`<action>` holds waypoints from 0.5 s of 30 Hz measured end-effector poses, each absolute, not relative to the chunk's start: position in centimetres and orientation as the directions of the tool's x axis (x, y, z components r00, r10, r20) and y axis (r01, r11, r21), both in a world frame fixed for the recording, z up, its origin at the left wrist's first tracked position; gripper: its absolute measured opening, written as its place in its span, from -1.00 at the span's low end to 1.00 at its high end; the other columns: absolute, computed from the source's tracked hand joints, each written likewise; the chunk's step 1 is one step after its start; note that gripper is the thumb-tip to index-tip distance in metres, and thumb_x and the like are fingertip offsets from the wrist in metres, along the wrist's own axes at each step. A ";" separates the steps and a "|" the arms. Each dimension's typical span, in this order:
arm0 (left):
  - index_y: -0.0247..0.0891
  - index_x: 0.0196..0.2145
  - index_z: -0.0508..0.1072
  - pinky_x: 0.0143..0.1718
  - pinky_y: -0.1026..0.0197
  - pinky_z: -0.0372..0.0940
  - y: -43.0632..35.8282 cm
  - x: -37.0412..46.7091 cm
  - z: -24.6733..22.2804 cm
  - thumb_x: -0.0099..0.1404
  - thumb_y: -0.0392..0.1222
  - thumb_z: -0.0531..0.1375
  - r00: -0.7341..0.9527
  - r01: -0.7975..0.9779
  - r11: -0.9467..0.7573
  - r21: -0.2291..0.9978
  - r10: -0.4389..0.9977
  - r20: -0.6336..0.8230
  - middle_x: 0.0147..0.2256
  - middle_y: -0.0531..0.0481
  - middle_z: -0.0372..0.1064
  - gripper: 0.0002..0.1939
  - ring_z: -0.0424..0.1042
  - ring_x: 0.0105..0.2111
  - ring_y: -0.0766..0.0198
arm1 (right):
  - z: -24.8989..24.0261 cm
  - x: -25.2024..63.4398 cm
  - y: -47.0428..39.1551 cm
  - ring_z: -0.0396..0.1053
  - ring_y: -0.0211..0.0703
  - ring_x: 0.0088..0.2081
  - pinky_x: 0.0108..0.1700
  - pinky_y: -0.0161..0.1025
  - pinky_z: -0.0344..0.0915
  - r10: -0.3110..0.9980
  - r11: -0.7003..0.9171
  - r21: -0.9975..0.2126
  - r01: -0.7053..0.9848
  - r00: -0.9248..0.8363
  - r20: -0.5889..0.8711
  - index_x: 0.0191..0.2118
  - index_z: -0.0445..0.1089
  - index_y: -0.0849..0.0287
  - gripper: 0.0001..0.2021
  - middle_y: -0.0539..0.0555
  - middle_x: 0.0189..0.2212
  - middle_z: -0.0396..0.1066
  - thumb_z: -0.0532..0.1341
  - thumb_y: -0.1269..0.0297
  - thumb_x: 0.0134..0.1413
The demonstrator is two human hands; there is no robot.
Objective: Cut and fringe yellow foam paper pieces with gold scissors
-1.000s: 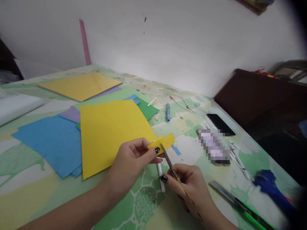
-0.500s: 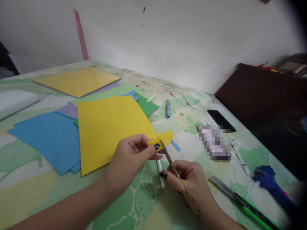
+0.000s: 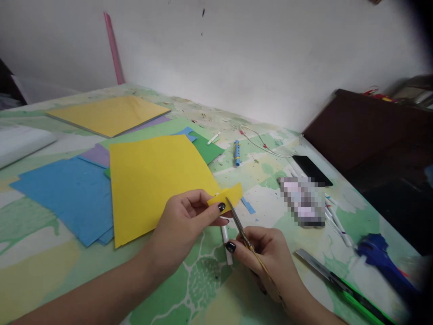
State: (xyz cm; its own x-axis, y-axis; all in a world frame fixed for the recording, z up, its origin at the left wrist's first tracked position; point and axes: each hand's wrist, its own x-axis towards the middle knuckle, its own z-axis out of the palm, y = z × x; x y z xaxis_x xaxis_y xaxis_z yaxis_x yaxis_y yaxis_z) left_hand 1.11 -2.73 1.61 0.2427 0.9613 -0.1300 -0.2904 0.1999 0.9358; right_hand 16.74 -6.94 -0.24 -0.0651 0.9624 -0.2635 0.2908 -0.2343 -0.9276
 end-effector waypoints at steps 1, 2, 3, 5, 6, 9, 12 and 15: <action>-0.31 -0.54 0.42 -0.35 0.34 0.38 -2.7 1.1 1.6 0.09 -0.27 0.25 0.242 -0.288 0.201 0.936 0.961 -0.132 -0.43 -0.03 0.50 -0.90 0.49 -0.36 0.26 | -0.3 16.8 -6.9 -0.12 -0.45 -0.73 -0.71 -0.40 -0.22 0.963 -0.234 -0.926 0.296 -0.061 -0.263 -0.68 0.15 0.18 -0.63 -0.16 -0.79 -0.04 0.30 0.08 -0.21; -0.31 -0.54 0.42 -0.35 0.34 0.39 -2.8 1.1 1.6 0.08 -0.27 0.25 0.240 -0.288 0.201 0.936 0.962 -0.133 -0.44 -0.03 0.50 -0.90 0.50 -0.36 0.26 | -0.3 16.8 -6.9 -0.12 -0.44 -0.72 -0.71 -0.40 -0.23 0.962 -0.235 -0.924 0.300 -0.060 -0.265 -0.68 0.14 0.18 -0.62 -0.16 -0.79 -0.05 0.31 0.08 -0.22; -0.31 -0.54 0.42 -0.35 0.34 0.39 -2.8 1.1 1.7 0.09 -0.27 0.25 0.241 -0.289 0.201 0.936 0.962 -0.132 -0.44 -0.03 0.50 -0.90 0.50 -0.36 0.26 | -0.3 16.8 -6.9 -0.12 -0.44 -0.72 -0.71 -0.40 -0.23 0.962 -0.236 -0.924 0.302 -0.062 -0.266 -0.68 0.13 0.18 -0.61 -0.16 -0.79 -0.05 0.32 0.07 -0.23; -0.31 -0.53 0.42 -0.35 0.34 0.39 -2.8 1.1 1.7 0.09 -0.27 0.25 0.246 -0.295 0.200 0.934 0.961 -0.128 -0.43 -0.03 0.51 -0.90 0.50 -0.35 0.26 | -0.3 16.8 -6.9 -0.12 -0.44 -0.72 -0.71 -0.40 -0.23 0.963 -0.231 -0.924 0.304 -0.066 -0.263 -0.70 0.11 0.17 -0.59 -0.16 -0.79 -0.05 0.32 0.06 -0.24; -0.31 -0.53 0.42 -0.35 0.34 0.39 -2.8 1.1 1.7 0.09 -0.28 0.25 0.247 -0.298 0.200 0.933 0.961 -0.127 -0.42 -0.02 0.51 -0.90 0.50 -0.35 0.26 | -0.3 16.7 -6.9 -0.12 -0.44 -0.72 -0.71 -0.40 -0.23 0.964 -0.226 -0.925 0.307 -0.067 -0.257 -0.70 0.11 0.17 -0.59 -0.16 -0.79 -0.05 0.32 0.06 -0.23; -0.31 -0.53 0.42 -0.36 0.35 0.39 -2.7 1.1 1.7 0.10 -0.29 0.25 0.249 -0.297 0.201 0.933 0.960 -0.128 -0.43 -0.01 0.50 -0.91 0.50 -0.36 0.28 | -0.2 16.7 -6.9 -0.13 -0.45 -0.71 -0.70 -0.41 -0.23 0.971 -0.201 -0.927 0.316 -0.061 -0.231 -0.70 0.10 0.18 -0.60 -0.16 -0.77 -0.06 0.30 0.09 -0.21; -0.31 -0.53 0.42 -0.36 0.35 0.40 -2.7 1.1 1.7 0.10 -0.29 0.24 0.256 -0.295 0.198 0.935 0.959 -0.123 -0.44 -0.01 0.49 -0.91 0.49 -0.36 0.28 | -0.3 16.8 -7.0 -0.13 -0.45 -0.71 -0.70 -0.41 -0.23 0.971 -0.201 -0.932 0.303 -0.063 -0.230 -0.69 0.13 0.19 -0.62 -0.16 -0.77 -0.05 0.31 0.11 -0.21; -0.31 -0.52 0.42 -0.34 0.34 0.40 -2.7 1.0 1.6 0.11 -0.28 0.24 0.254 -0.286 0.199 0.937 0.959 -0.126 -0.43 -0.02 0.50 -0.91 0.49 -0.36 0.28 | -0.3 16.8 -7.0 -0.11 -0.44 -0.71 -0.69 -0.40 -0.22 0.969 -0.207 -0.930 0.305 -0.066 -0.237 -0.68 0.14 0.19 -0.64 -0.15 -0.77 -0.04 0.29 0.12 -0.19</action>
